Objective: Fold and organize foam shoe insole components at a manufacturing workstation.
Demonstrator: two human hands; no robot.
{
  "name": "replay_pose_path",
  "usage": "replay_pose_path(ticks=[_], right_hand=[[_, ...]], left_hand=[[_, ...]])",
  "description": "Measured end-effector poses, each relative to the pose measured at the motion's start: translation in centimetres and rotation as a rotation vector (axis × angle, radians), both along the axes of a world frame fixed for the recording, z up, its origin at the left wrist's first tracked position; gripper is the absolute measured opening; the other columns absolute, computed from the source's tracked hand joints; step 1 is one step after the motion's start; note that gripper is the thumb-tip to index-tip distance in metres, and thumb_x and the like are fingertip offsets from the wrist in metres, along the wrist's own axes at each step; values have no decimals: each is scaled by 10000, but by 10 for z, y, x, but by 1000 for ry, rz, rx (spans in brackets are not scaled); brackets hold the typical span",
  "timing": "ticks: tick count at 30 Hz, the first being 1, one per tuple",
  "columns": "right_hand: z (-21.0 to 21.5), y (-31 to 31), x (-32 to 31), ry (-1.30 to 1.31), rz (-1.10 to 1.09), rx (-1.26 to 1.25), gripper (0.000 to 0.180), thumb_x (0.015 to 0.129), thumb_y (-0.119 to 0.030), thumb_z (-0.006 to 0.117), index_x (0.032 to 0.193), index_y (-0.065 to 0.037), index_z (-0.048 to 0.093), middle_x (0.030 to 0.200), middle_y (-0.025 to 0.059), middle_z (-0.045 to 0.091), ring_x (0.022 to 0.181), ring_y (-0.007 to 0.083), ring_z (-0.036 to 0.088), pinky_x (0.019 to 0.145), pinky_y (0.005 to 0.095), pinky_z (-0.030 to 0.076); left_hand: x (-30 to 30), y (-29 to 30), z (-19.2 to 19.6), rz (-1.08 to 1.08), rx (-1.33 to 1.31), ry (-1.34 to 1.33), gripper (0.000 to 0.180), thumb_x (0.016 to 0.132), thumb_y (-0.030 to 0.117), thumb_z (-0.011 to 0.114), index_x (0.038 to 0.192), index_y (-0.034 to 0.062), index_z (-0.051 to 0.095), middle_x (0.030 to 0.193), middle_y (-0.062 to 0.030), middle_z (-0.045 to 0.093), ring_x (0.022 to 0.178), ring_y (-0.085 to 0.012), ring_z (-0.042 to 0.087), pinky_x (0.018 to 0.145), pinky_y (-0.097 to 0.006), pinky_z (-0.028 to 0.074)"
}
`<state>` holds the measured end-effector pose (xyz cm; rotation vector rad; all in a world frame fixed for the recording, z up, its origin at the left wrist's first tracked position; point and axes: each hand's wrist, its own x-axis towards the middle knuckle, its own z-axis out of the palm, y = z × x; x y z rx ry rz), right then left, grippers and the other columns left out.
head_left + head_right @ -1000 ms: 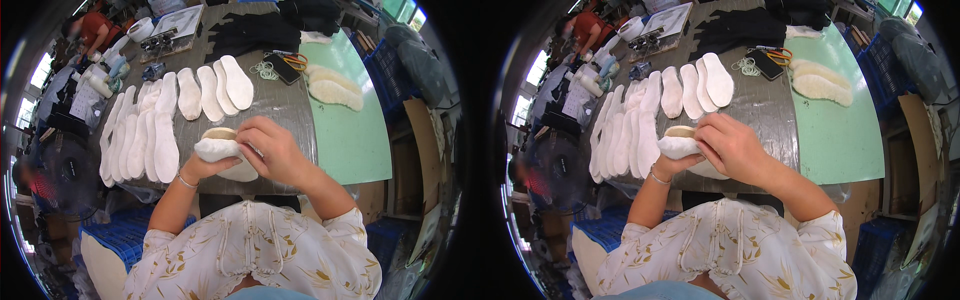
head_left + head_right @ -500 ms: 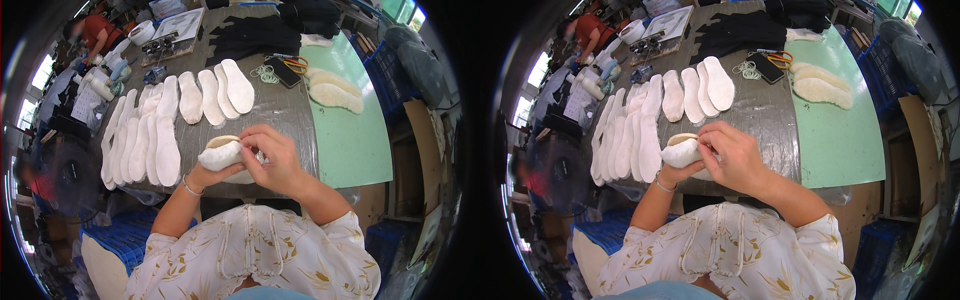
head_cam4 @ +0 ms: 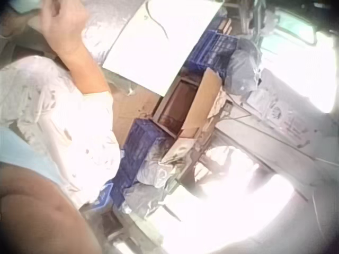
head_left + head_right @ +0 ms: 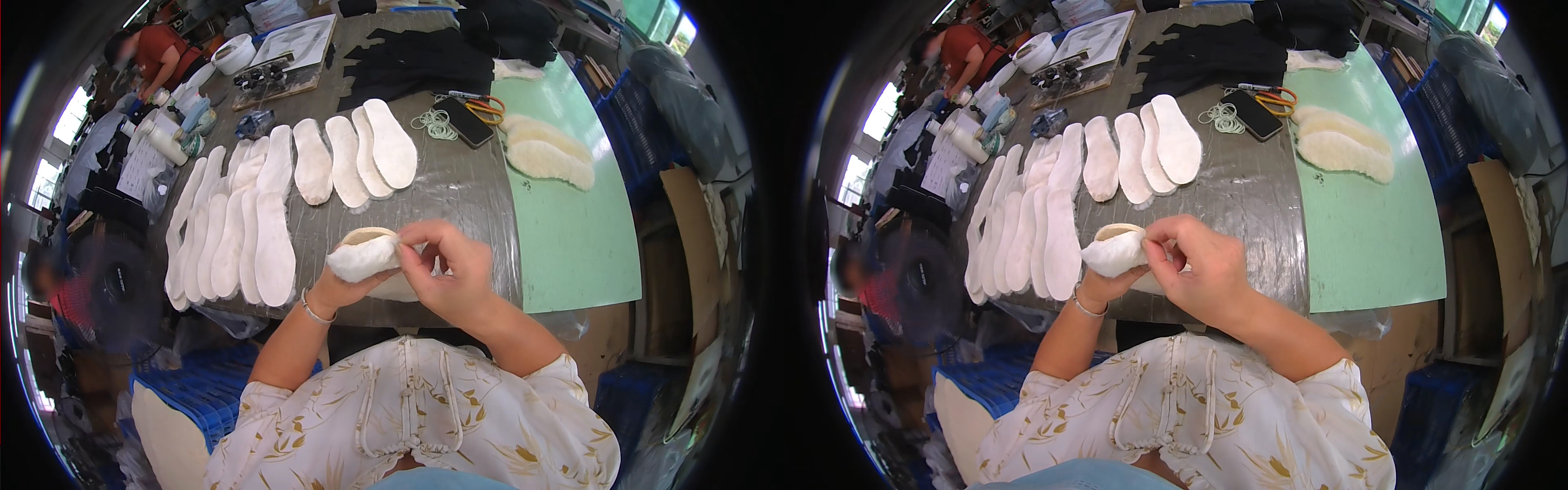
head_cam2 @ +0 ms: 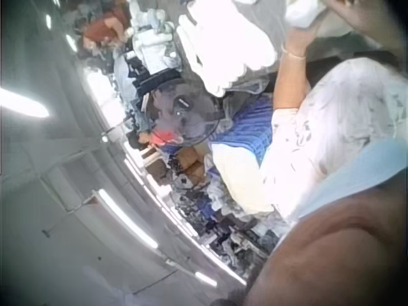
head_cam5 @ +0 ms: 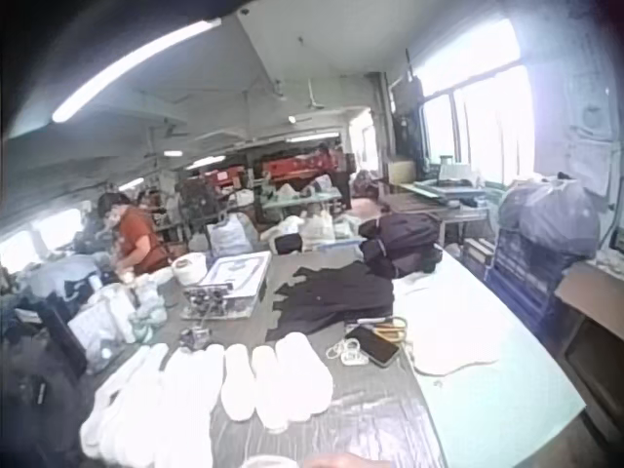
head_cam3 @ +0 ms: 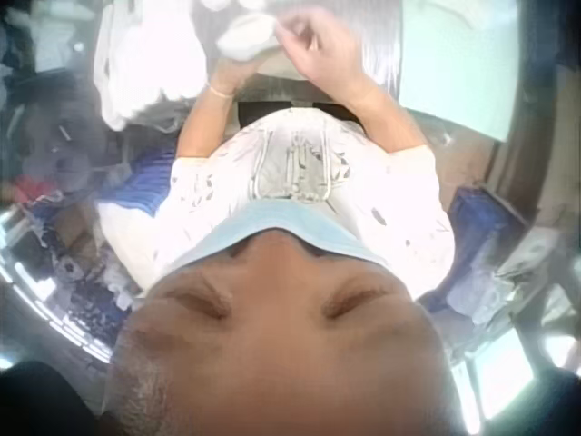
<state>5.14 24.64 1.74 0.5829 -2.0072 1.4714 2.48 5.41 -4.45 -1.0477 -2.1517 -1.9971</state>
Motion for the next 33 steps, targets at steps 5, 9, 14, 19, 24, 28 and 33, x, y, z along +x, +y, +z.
replay_pose_path(ticks=[5, 9, 14, 19, 24, 28, 33], right_hand=[[27, 24, -2, -156, 250, 42, 356, 800, -74, 769, 1137, -22, 667, 873, 76, 678, 661, 148, 602, 573, 260, 488], [38, 23, -5, -66, 266, 193, 382, 766, -137, 815, 1110, -27, 688, 932, 90, 678, 755, 198, 611, 621, 300, 511], [39, 22, -4, -37, 237, 226, 212, 791, -99, 786, 989, -39, 739, 890, 82, 682, 767, 224, 629, 627, 319, 515], [41, 24, -1, 5, 245, 218, 190, 805, -58, 761, 990, -21, 735, 890, 101, 689, 767, 249, 631, 655, 339, 514], [39, 31, 1, 0, 295, 250, 226, 818, 12, 709, 1043, -5, 720, 959, 130, 695, 844, 283, 644, 722, 357, 523], [30, 44, -8, -128, 490, 207, 458, 825, -15, 671, 1278, 13, 616, 1204, 193, 651, 1088, 333, 630, 961, 387, 483], [-11, 31, -18, -195, 448, 241, 399, 851, -74, 729, 1233, 8, 646, 1193, 173, 666, 1084, 316, 637, 938, 376, 495]], left_hand=[[0, 1, 8, -185, 51, -287, 345, 846, 33, 758, 1181, 41, 679, 1128, -90, 726, 1039, -199, 694, 920, -338, 541], [0, 9, 24, -231, 39, -169, 324, 855, 81, 750, 1166, 38, 670, 1110, -97, 721, 1032, -199, 690, 909, -338, 535], [-4, 12, 36, -232, -54, -149, 365, 833, 83, 763, 1182, 37, 669, 1081, -98, 731, 967, -196, 701, 869, -321, 526], [-4, 10, 43, -237, -107, -95, 383, 828, 64, 749, 1200, 33, 661, 1062, -97, 728, 950, -204, 699, 858, -314, 525], [-1, 7, 59, -156, -211, 59, 320, 811, 68, 738, 1122, 12, 685, 1051, -120, 714, 934, -252, 694, 829, -329, 523], [1, -3, 74, 138, -562, 251, 378, 757, 15, 695, 1134, 51, 683, 1039, -120, 692, 947, -326, 673, 808, -379, 526], [1, -16, 57, 262, -1022, 294, 464, 724, -7, 678, 1168, 126, 681, 944, -100, 670, 894, -336, 658, 778, -434, 514]])
